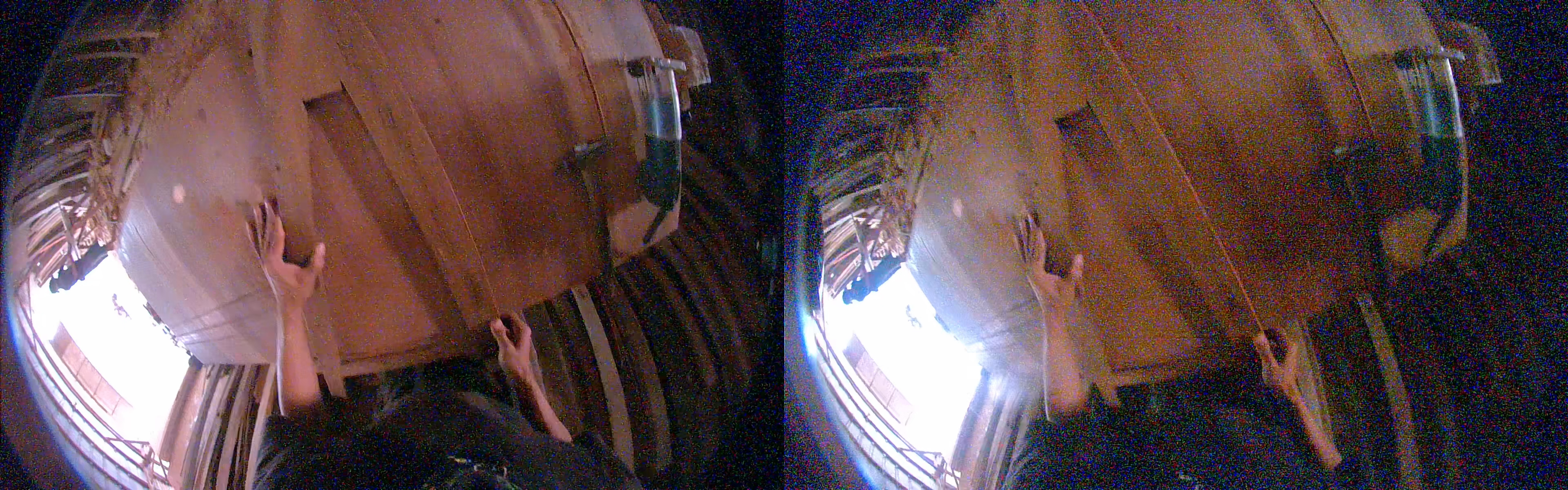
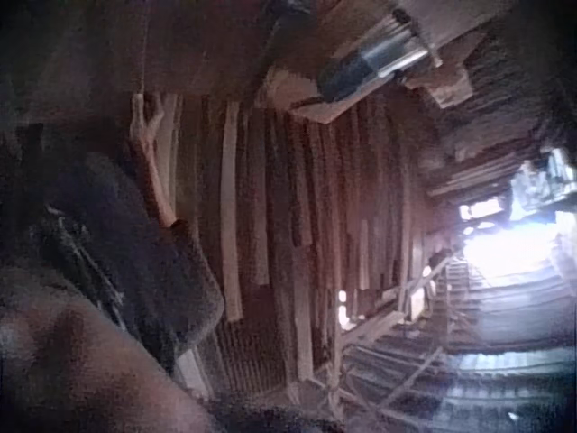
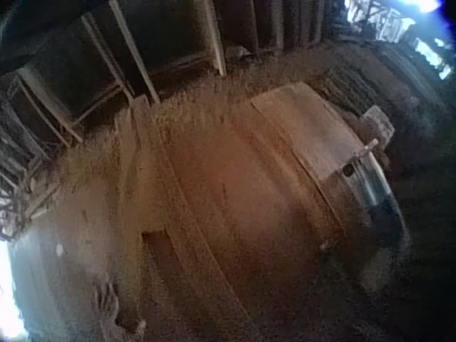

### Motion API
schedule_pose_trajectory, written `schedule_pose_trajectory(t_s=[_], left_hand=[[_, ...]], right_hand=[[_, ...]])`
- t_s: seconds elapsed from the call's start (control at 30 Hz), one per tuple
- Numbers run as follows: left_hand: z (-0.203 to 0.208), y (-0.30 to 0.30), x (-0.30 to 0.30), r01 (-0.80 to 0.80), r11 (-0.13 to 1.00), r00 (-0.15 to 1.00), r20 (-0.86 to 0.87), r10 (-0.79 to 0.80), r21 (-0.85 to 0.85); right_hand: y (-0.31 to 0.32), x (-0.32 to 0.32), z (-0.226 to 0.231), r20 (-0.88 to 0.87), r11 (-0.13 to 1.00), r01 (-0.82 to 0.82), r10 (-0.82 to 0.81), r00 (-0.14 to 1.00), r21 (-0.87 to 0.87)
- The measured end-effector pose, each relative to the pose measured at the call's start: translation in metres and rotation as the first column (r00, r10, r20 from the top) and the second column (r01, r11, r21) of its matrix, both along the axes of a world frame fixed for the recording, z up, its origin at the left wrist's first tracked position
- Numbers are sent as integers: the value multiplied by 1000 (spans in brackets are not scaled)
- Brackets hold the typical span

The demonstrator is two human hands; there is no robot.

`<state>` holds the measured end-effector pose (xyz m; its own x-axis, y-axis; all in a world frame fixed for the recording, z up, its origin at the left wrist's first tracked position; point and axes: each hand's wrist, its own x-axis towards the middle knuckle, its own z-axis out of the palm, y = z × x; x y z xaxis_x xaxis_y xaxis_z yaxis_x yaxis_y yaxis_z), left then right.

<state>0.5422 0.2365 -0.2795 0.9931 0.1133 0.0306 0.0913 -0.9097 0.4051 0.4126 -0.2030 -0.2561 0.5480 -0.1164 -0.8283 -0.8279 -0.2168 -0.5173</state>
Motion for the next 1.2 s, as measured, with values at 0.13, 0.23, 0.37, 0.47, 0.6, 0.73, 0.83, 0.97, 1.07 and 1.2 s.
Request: schedule_pose_trajectory(t_s=[0.13,0.23,0.37,0.47,0.6,0.73,0.83,0.97,1.07,1.2], left_hand=[[-5,18,-1,71,990,996,53,-78,118],[-5,25,14,73,984,997,10,-76,164],[-2,28,38,141,976,990,9,-144,167],[18,15,33,104,985,992,-87,-93,137],[27,-10,39,112,972,990,-104,-92,207],[20,-11,43,113,979,994,-32,-109,168],[26,-17,54,24,984,991,-126,-46,-174],[15,1,60,166,982,980,97,-174,90],[7,1,73,182,974,977,90,-195,134],[14,-6,75,165,977,985,20,-169,134]], right_hand=[[-1,0,-8,154,952,-225,259,953,-207],[16,7,-5,118,997,42,-35,992,-61],[22,14,-2,44,978,198,-201,979,64],[12,3,0,36,975,190,-187,982,-114],[12,23,26,-7,936,328,-331,944,-128],[2,27,26,15,975,201,-201,980,-91],[0,29,33,25,989,125,-124,992,-76],[-15,5,10,174,959,122,-170,970,256],[-19,7,15,101,999,-46,47,994,-20],[-17,-2,5,185,999,-50,53,981,-19]])
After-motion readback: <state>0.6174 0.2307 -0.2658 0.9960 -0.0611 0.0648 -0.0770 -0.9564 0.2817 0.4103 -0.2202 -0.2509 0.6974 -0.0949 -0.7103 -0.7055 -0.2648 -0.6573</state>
